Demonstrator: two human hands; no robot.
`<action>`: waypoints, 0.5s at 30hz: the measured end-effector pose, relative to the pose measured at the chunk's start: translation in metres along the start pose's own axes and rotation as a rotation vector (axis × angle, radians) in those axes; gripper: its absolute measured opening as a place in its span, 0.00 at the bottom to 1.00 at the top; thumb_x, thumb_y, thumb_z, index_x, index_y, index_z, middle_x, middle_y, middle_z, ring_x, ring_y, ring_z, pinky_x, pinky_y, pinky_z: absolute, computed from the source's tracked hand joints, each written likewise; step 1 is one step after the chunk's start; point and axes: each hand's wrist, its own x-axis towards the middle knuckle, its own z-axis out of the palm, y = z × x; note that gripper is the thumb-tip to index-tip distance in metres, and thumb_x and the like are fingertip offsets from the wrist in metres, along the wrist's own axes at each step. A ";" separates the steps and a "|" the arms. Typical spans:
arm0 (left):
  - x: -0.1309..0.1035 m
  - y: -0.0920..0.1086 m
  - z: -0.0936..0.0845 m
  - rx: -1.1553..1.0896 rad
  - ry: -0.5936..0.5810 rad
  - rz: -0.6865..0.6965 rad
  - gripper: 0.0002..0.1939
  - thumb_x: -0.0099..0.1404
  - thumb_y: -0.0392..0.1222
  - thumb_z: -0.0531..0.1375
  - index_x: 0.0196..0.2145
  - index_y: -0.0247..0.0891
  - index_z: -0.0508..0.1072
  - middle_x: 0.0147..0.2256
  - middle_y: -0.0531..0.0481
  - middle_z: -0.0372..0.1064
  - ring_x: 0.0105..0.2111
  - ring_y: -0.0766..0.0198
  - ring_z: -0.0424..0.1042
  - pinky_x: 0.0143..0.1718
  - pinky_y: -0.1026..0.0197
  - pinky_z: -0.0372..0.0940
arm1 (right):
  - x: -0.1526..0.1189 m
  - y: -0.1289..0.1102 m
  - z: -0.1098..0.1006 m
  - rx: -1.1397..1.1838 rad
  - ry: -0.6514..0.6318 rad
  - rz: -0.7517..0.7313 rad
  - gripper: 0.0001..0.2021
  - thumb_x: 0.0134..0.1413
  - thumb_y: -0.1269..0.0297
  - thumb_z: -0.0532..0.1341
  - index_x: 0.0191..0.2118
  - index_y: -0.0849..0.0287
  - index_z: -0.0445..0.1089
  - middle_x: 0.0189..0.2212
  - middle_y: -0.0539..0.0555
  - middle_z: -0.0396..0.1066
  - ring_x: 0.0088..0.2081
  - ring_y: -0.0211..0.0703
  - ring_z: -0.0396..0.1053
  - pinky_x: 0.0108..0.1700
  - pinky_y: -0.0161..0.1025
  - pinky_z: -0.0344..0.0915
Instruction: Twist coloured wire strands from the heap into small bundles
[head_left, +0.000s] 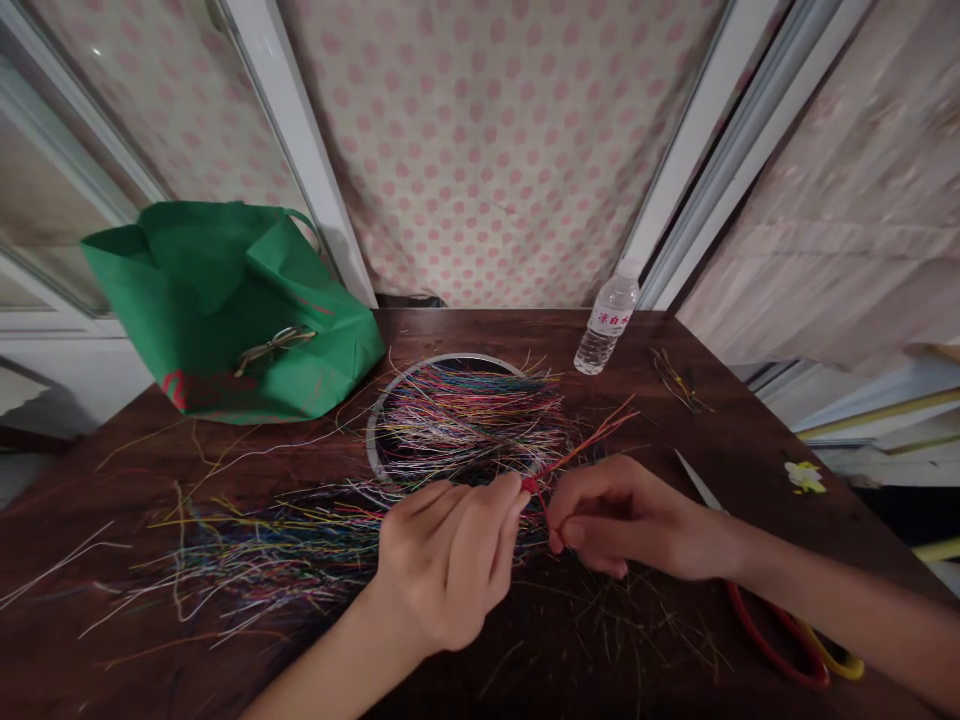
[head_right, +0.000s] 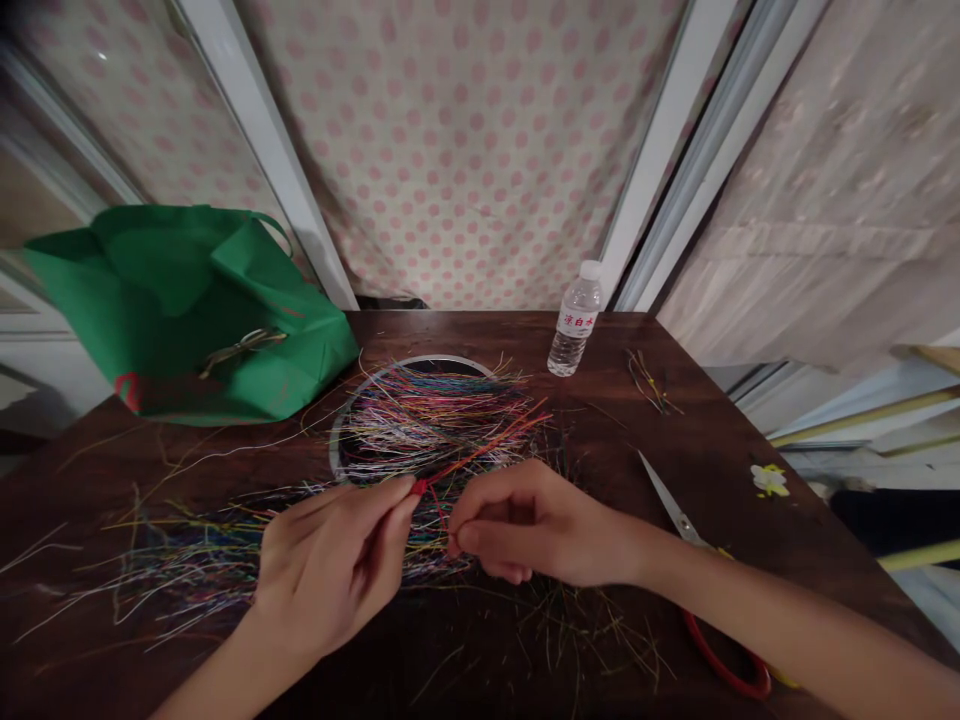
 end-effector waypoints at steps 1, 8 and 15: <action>-0.001 0.000 0.001 -0.007 -0.003 -0.011 0.08 0.62 0.25 0.56 0.41 0.24 0.68 0.23 0.48 0.73 0.17 0.69 0.67 0.18 0.64 0.62 | -0.005 -0.005 0.004 -0.108 0.053 -0.019 0.09 0.59 0.63 0.58 0.33 0.64 0.68 0.17 0.44 0.59 0.18 0.29 0.54 0.19 0.28 0.53; -0.004 0.003 0.005 -0.092 -0.043 0.002 0.10 0.62 0.24 0.57 0.43 0.21 0.68 0.23 0.47 0.73 0.17 0.69 0.65 0.17 0.64 0.60 | -0.031 -0.033 0.025 -1.029 0.242 -0.362 0.10 0.60 0.75 0.51 0.35 0.61 0.69 0.25 0.51 0.71 0.26 0.36 0.66 0.32 0.34 0.64; -0.007 0.014 0.001 -0.157 -0.134 0.017 0.09 0.63 0.26 0.53 0.41 0.25 0.68 0.20 0.52 0.70 0.17 0.69 0.66 0.18 0.63 0.62 | -0.029 -0.063 0.014 -1.332 0.178 -0.499 0.12 0.62 0.74 0.50 0.30 0.60 0.68 0.21 0.51 0.67 0.24 0.37 0.63 0.29 0.35 0.61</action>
